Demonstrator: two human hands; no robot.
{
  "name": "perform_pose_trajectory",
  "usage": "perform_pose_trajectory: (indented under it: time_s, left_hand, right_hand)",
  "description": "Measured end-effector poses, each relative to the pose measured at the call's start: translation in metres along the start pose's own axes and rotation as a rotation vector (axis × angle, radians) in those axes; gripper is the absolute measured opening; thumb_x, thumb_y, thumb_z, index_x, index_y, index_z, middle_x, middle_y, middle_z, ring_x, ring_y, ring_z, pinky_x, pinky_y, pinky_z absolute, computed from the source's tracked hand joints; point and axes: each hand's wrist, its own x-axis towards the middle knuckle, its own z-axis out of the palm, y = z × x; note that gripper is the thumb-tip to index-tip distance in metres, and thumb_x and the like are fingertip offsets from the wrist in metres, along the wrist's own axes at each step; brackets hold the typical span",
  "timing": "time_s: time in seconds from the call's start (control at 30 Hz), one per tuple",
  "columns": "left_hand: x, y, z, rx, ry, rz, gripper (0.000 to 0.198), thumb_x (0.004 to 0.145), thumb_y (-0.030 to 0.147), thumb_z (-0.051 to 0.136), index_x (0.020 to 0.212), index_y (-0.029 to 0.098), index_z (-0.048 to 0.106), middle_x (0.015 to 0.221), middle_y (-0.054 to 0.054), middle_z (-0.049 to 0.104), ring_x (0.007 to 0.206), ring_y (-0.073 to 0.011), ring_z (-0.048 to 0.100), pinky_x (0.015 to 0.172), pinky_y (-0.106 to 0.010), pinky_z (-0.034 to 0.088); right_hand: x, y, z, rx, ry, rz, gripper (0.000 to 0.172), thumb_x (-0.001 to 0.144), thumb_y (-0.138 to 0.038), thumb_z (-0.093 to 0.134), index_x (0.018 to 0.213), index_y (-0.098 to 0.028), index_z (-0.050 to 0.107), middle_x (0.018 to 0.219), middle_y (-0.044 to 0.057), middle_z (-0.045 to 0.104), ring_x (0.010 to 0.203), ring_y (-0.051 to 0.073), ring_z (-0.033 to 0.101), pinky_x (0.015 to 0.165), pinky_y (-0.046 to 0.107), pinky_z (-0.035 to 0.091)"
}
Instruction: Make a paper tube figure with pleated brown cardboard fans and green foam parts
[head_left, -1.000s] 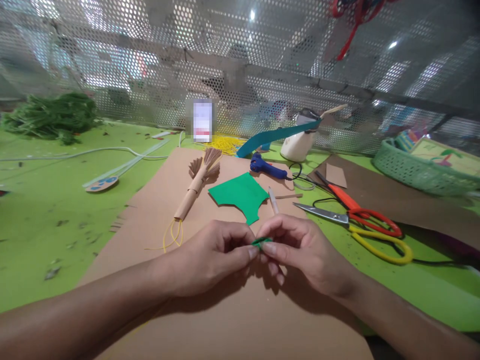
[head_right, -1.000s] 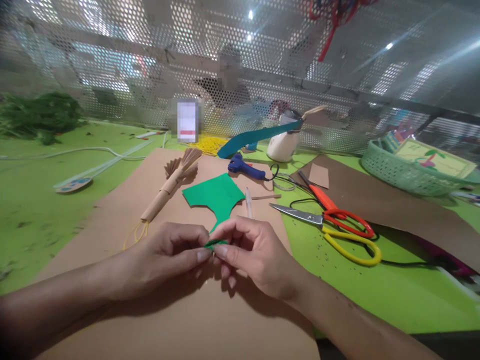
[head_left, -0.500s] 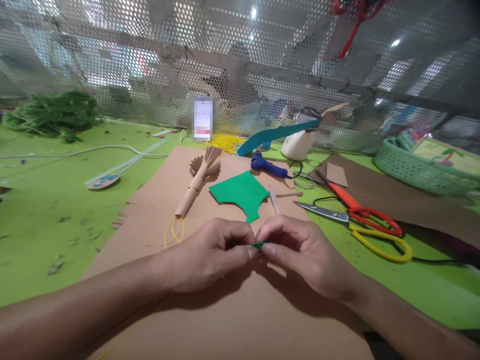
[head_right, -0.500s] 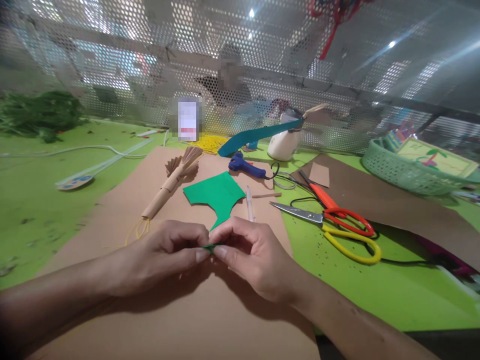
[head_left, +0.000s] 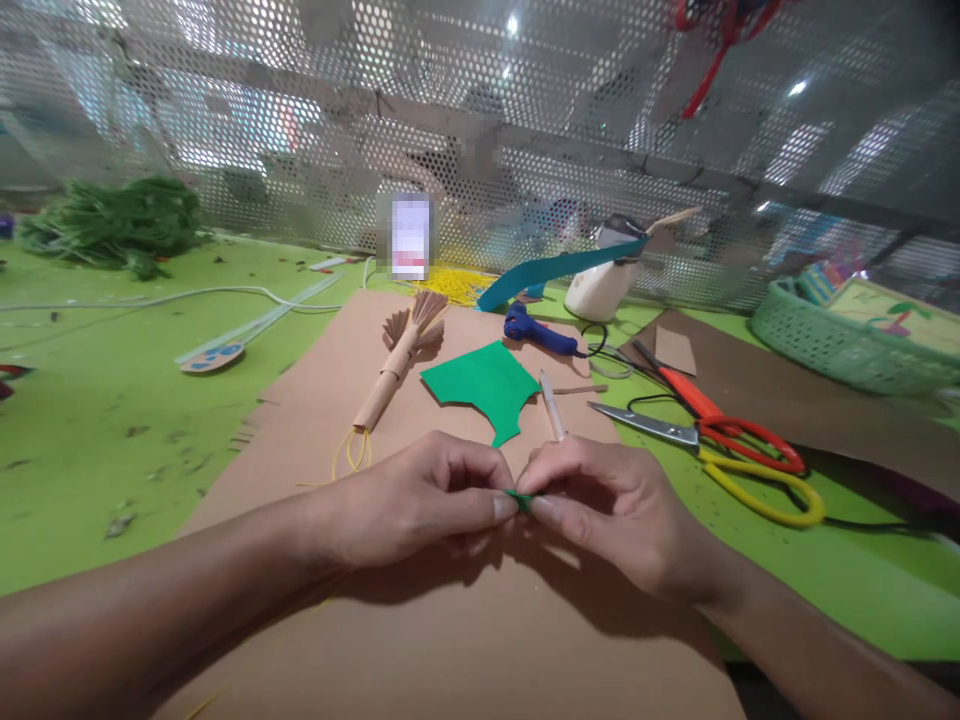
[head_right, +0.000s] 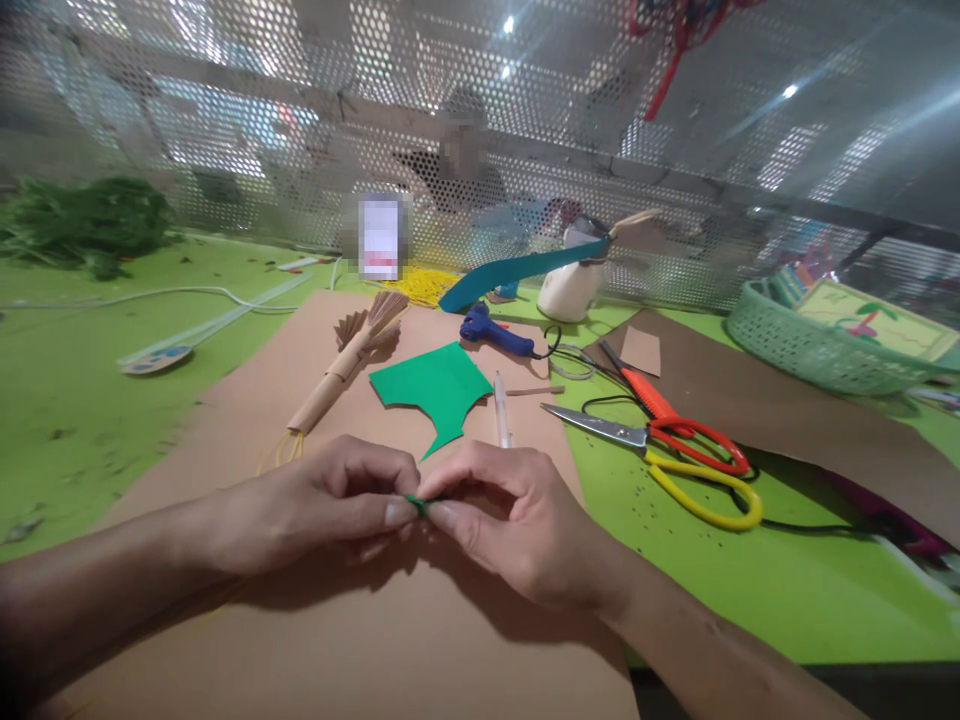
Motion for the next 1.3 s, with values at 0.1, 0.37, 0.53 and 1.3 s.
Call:
perform_pose_trajectory:
  time_s: [0.1,0.37,0.53,1.3]
  left_hand:
    - [0.000,-0.001,0.002,0.014,0.017,0.004,0.024,0.087,0.035,0.057,0.076,0.013,0.056,0.057,0.004,0.047,0.052,-0.0076,0.043,0.051,-0.021,0.034]
    - [-0.002,-0.001,0.001,-0.024,-0.006,-0.026,0.019,0.083,0.030,0.062,0.075,0.014,0.056,0.062,0.002,0.053,0.056,-0.0086,0.046,0.053,-0.022,0.034]
    - [0.002,-0.001,-0.004,-0.120,-0.031,-0.024,0.028,0.088,0.038,0.054,0.076,0.013,0.058,0.059,-0.001,0.053,0.056,-0.0119,0.051,0.057,-0.027,0.038]
    - [0.004,-0.006,-0.002,0.205,0.043,-0.034,0.029,0.094,0.037,0.044,0.078,0.015,0.054,0.065,0.002,0.053,0.061,-0.0109,0.049,0.059,-0.024,0.039]
  right_hand:
    - [-0.002,0.003,-0.001,0.061,-0.022,-0.006,0.013,0.086,-0.011,0.059,0.092,-0.019,0.067,0.083,0.002,0.062,0.076,0.014,0.058,0.069,0.028,0.046]
    - [-0.004,0.009,0.001,0.016,0.011,-0.032,0.009,0.085,-0.013,0.062,0.087,-0.018,0.069,0.079,0.005,0.066,0.072,0.016,0.059,0.065,0.030,0.046]
    - [-0.002,0.007,0.004,0.107,0.048,0.006,0.007,0.084,-0.014,0.063,0.084,-0.019,0.068,0.080,0.004,0.065,0.072,0.016,0.061,0.063,0.030,0.049]
    - [0.003,-0.004,0.007,0.072,0.137,0.320,0.005,0.083,-0.014,0.065,0.085,-0.018,0.068,0.073,0.000,0.068,0.067,0.011,0.062,0.062,0.022,0.051]
